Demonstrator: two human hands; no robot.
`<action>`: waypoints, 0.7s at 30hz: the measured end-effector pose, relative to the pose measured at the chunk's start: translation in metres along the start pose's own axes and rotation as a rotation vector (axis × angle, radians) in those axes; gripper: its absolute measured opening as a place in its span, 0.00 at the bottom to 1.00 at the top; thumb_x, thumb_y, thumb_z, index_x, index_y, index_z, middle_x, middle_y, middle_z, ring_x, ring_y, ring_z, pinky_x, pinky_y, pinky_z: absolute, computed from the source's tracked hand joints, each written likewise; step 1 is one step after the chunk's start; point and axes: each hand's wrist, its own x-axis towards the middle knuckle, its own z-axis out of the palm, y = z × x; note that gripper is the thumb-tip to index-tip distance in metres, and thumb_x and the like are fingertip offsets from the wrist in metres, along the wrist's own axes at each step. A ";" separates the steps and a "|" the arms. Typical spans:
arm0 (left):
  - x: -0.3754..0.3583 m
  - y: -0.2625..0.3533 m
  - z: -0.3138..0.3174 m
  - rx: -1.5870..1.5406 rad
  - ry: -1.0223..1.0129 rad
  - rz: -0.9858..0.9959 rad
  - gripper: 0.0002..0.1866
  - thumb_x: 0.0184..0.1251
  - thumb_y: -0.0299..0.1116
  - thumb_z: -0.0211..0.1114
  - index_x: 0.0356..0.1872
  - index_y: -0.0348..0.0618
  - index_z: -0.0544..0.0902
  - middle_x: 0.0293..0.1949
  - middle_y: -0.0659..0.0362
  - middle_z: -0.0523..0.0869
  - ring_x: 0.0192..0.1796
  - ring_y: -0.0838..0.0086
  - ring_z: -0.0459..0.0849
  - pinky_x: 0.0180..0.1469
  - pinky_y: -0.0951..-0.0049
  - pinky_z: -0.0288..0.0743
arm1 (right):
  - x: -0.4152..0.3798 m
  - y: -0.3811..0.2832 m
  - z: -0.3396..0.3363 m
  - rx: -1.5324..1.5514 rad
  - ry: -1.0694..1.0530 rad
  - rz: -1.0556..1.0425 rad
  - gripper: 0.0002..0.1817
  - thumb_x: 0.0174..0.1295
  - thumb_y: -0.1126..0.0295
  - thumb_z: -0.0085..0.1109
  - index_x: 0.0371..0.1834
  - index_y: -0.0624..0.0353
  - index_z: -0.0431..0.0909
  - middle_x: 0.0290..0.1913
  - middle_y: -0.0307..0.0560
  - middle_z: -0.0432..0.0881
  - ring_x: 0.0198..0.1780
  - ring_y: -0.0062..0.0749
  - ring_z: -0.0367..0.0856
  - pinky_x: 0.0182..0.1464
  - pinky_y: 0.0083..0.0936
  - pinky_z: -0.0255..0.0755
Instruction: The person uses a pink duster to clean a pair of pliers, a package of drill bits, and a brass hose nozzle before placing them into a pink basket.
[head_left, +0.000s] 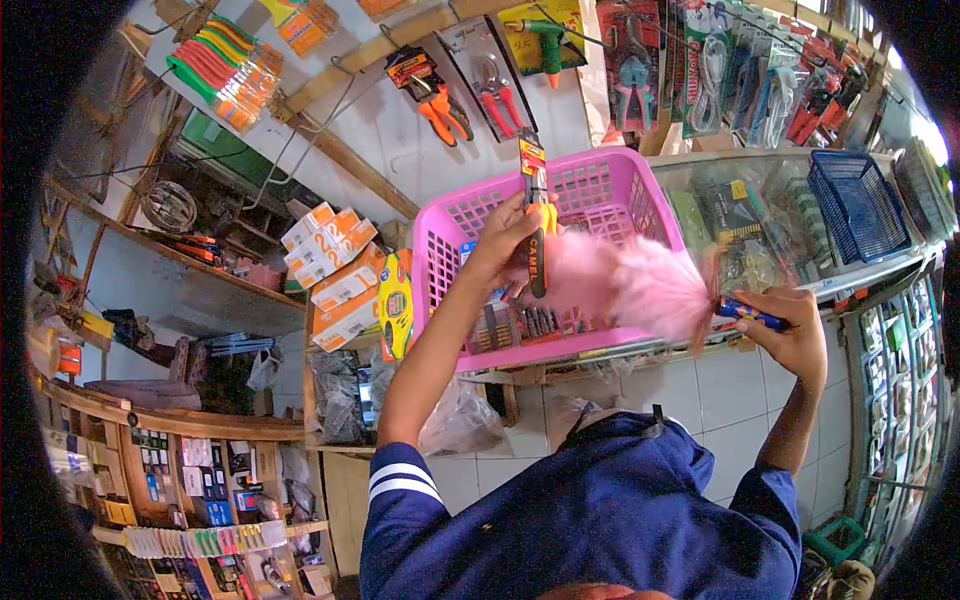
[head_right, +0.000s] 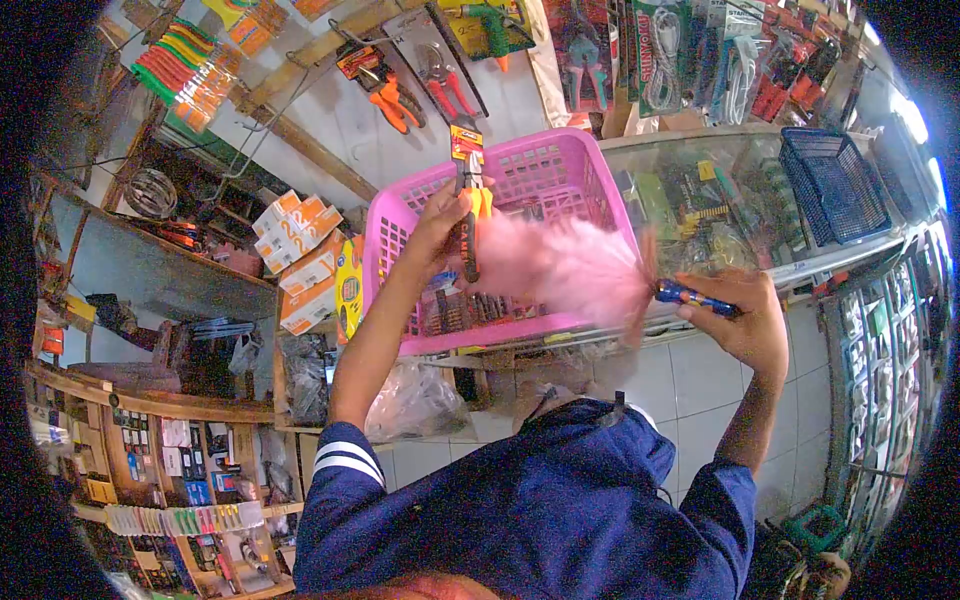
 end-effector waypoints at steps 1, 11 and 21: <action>0.001 -0.004 -0.004 0.020 -0.006 -0.008 0.28 0.66 0.46 0.69 0.60 0.39 0.74 0.42 0.63 0.80 0.38 0.82 0.80 0.41 0.78 0.78 | -0.001 0.000 0.000 0.002 -0.012 -0.008 0.21 0.46 0.70 0.74 0.46 0.65 0.85 0.24 0.49 0.80 0.25 0.28 0.75 0.30 0.24 0.66; 0.002 -0.010 -0.013 0.071 -0.018 -0.013 0.32 0.63 0.52 0.70 0.60 0.40 0.73 0.47 0.61 0.80 0.49 0.76 0.82 0.51 0.73 0.79 | -0.001 0.000 0.007 0.121 0.056 0.114 0.21 0.47 0.70 0.73 0.46 0.68 0.85 0.26 0.51 0.82 0.26 0.27 0.77 0.31 0.23 0.68; 0.003 -0.009 -0.015 0.062 -0.031 0.010 0.32 0.63 0.53 0.69 0.59 0.40 0.72 0.46 0.61 0.80 0.48 0.76 0.82 0.50 0.72 0.78 | 0.001 0.002 0.007 0.082 0.042 0.092 0.21 0.48 0.70 0.72 0.47 0.65 0.85 0.28 0.50 0.83 0.27 0.25 0.76 0.32 0.23 0.68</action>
